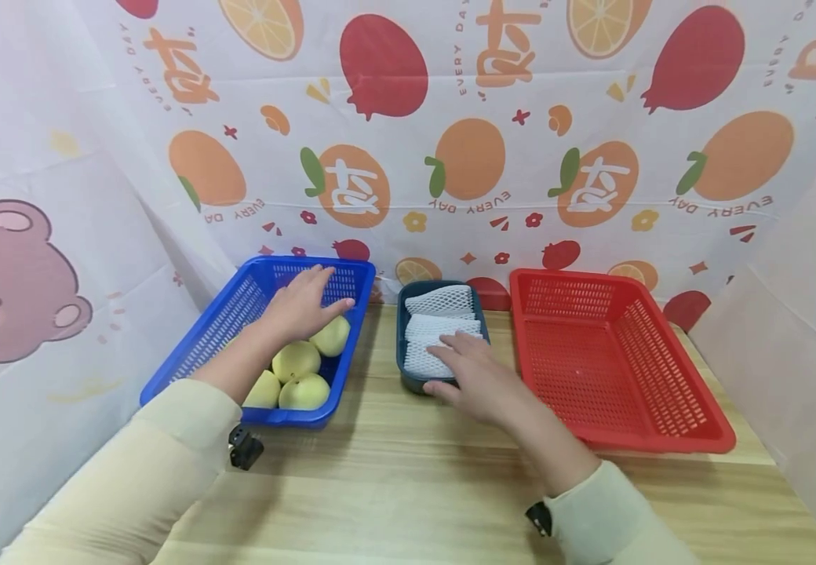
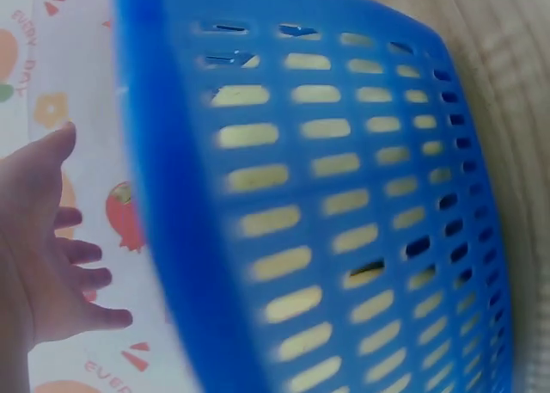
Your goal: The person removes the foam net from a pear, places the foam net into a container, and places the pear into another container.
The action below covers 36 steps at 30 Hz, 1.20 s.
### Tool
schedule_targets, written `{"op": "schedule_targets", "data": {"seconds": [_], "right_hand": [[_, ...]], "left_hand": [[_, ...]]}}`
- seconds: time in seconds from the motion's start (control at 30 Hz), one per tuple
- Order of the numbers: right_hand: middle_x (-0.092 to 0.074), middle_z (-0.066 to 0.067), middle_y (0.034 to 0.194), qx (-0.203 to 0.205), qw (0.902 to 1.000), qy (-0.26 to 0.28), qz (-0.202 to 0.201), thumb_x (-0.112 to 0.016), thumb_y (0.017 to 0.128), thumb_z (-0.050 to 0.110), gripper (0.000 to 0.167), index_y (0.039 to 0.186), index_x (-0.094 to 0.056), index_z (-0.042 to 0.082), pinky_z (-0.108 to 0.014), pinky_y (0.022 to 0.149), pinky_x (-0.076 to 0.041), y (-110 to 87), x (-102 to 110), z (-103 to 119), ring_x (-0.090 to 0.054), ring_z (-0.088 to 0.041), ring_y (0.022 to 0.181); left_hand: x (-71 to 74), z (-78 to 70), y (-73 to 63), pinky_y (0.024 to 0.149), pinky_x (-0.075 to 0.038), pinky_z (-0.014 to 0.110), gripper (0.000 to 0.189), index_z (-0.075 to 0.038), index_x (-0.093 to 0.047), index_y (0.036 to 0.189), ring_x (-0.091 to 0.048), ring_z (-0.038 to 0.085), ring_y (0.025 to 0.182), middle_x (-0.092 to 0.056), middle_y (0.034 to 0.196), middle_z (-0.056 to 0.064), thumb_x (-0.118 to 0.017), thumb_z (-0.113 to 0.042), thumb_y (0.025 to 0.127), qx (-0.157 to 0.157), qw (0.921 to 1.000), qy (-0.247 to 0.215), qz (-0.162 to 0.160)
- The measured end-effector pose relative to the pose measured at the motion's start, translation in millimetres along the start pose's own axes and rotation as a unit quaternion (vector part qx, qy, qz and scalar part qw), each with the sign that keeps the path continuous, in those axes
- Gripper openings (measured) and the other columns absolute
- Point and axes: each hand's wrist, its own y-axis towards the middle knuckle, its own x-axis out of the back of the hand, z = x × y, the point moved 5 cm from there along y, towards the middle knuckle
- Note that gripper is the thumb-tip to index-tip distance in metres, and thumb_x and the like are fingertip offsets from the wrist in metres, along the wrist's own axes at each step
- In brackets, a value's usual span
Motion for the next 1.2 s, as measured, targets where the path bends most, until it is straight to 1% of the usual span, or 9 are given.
{"op": "schedule_targets", "data": {"seconds": [0.1,0.23,0.37,0.5,0.63,0.73,0.9,1.1,1.2], "right_hand": [[-0.039,-0.008,0.155,-0.003,0.9997,-0.017,-0.015,-0.071,0.085,0.052,0.073,0.148,-0.045,0.024,-0.06,0.102,-0.045,2.9,30,-12,-0.03,-0.034,0.144],[-0.036,-0.012,0.156,-0.036,0.9964,-0.062,-0.045,-0.07,0.085,0.052,0.079,0.151,-0.04,0.02,-0.065,0.104,-0.039,11.5,69,-46,-0.027,-0.038,0.144],[-0.031,-0.018,0.156,-0.077,0.985,-0.13,-0.083,-0.067,0.088,0.052,0.083,0.154,-0.033,0.015,-0.069,0.11,-0.028,18.0,100,-92,-0.024,-0.043,0.144],[-0.026,-0.023,0.156,-0.116,0.9722,-0.178,-0.098,-0.06,0.091,0.053,0.083,0.155,-0.027,0.011,-0.071,0.112,-0.017,19.9,118,-139,-0.019,-0.047,0.143],[-0.022,-0.026,0.157,-0.158,0.9703,-0.152,-0.102,-0.054,0.094,0.055,0.083,0.157,-0.02,0.012,-0.074,0.112,-0.01,14.3,123,-174,-0.013,-0.05,0.143],[-0.021,-0.027,0.157,-0.175,0.9699,-0.129,-0.109,-0.049,0.095,0.058,0.083,0.157,-0.018,0.011,-0.075,0.111,-0.009,10.2,121,-187,-0.012,-0.052,0.143],[-0.023,-0.024,0.156,-0.179,0.9649,-0.156,-0.112,-0.053,0.093,0.056,0.084,0.156,-0.022,0.012,-0.074,0.11,-0.016,17.0,111,-187,-0.016,-0.05,0.141],[-0.025,-0.022,0.156,-0.18,0.9564,-0.205,-0.104,-0.061,0.09,0.053,0.086,0.156,-0.023,0.013,-0.073,0.107,-0.022,32.3,98,-182,-0.019,-0.049,0.14],[-0.023,-0.022,0.156,-0.181,0.9604,-0.184,-0.104,-0.062,0.089,0.053,0.089,0.157,-0.02,0.014,-0.074,0.108,-0.018,34.8,94,-183,-0.017,-0.049,0.141]], "left_hand": [[7.0,-3.1,1.7,0.115,-0.011,0.069,0.086,-0.015,-0.016,0.159,-0.008,0.037,0.152,-0.014,0.164,0.016,-0.045,-0.065,0.094,-0.015,0.9996,0.018,-0.014],[16.3,-3.2,7.5,0.113,-0.009,0.072,0.089,-0.018,-0.01,0.159,-0.006,0.037,0.152,-0.011,0.165,0.015,-0.042,-0.069,0.093,-0.03,0.9979,0.05,-0.029],[25.8,1.7,15.4,0.112,-0.004,0.074,0.091,-0.02,-0.006,0.16,-0.002,0.037,0.152,-0.007,0.165,0.015,-0.038,-0.072,0.093,-0.035,0.9955,0.077,-0.043],[32.4,9.0,23.3,0.112,0.002,0.074,0.091,-0.02,-0.005,0.16,0.002,0.036,0.152,-0.002,0.166,0.014,-0.036,-0.073,0.092,-0.037,0.9932,0.096,-0.055],[33.5,14.3,29.9,0.11,0.004,0.075,0.093,-0.02,-0.005,0.16,0.004,0.036,0.152,0.001,0.166,0.014,-0.034,-0.076,0.091,-0.038,0.9925,0.099,-0.061],[32.0,14.6,33.4,0.11,0.004,0.076,0.095,-0.02,-0.005,0.16,0.004,0.036,0.152,0.0,0.166,0.014,-0.032,-0.078,0.09,-0.034,0.9934,0.09,-0.063],[27.1,14.6,36.8,0.108,0.005,0.077,0.095,-0.02,-0.005,0.16,0.004,0.037,0.152,0.0,0.166,0.014,-0.031,-0.078,0.089,-0.017,0.9952,0.078,-0.057],[20.0,22.6,32.5,0.106,0.007,0.078,0.092,-0.02,-0.002,0.159,0.007,0.04,0.151,0.002,0.165,0.017,-0.032,-0.075,0.092,0.021,0.9965,0.076,-0.027],[20.0,27.7,29.4,0.106,0.005,0.079,0.092,-0.018,-0.002,0.159,0.007,0.042,0.15,0.002,0.165,0.019,-0.032,-0.074,0.093,0.037,0.9957,0.082,-0.022]]}}
